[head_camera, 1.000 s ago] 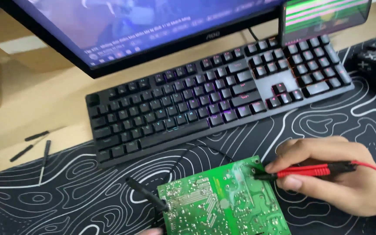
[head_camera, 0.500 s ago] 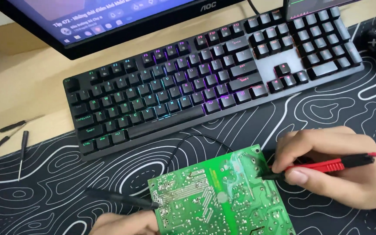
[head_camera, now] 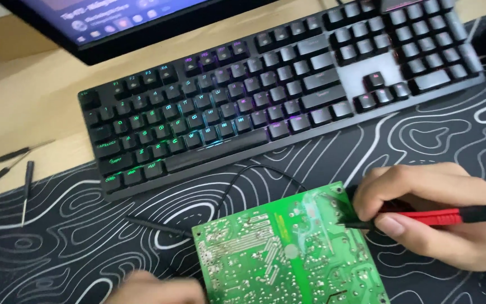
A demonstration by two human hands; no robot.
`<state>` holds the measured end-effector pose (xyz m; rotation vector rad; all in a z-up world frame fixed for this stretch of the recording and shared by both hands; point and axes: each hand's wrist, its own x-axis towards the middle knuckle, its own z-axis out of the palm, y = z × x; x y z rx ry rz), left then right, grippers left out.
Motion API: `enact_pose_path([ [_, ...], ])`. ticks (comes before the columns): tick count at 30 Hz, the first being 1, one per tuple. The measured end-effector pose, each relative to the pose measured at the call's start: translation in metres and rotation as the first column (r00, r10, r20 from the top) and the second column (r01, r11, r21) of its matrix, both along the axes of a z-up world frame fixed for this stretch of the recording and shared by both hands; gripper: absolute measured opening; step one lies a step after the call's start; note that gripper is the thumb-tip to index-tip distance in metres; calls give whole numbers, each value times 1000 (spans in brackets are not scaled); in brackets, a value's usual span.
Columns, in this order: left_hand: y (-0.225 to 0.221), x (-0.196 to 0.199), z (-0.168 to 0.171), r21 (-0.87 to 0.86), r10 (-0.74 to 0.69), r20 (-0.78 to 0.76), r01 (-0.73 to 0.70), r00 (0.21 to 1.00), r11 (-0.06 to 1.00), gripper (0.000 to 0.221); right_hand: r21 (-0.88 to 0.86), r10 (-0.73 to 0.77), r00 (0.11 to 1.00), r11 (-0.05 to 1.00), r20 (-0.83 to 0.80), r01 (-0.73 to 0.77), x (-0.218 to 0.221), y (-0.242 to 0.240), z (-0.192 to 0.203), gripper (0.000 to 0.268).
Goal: Testing electrical components on a circuit board using a multimeter probe to troubleshoot or verify connections.
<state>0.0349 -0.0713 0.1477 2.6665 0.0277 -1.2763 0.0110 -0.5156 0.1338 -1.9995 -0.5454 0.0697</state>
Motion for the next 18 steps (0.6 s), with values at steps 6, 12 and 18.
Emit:
enact_pose_path([
  [6,4,5,16,-131,-87,804,316,588,940,31,-24,-20,999,1000,-34,19,-4,-6,-8,20],
  [12,17,24,13,-197,-204,848,648,490,736,18,-18,-29,993,999,-114,28,-9,-15,-21,25],
  [18,-4,7,58,-424,77,800,472,594,773,13,93,-48,993,994,-111,59,-14,-14,-35,26],
])
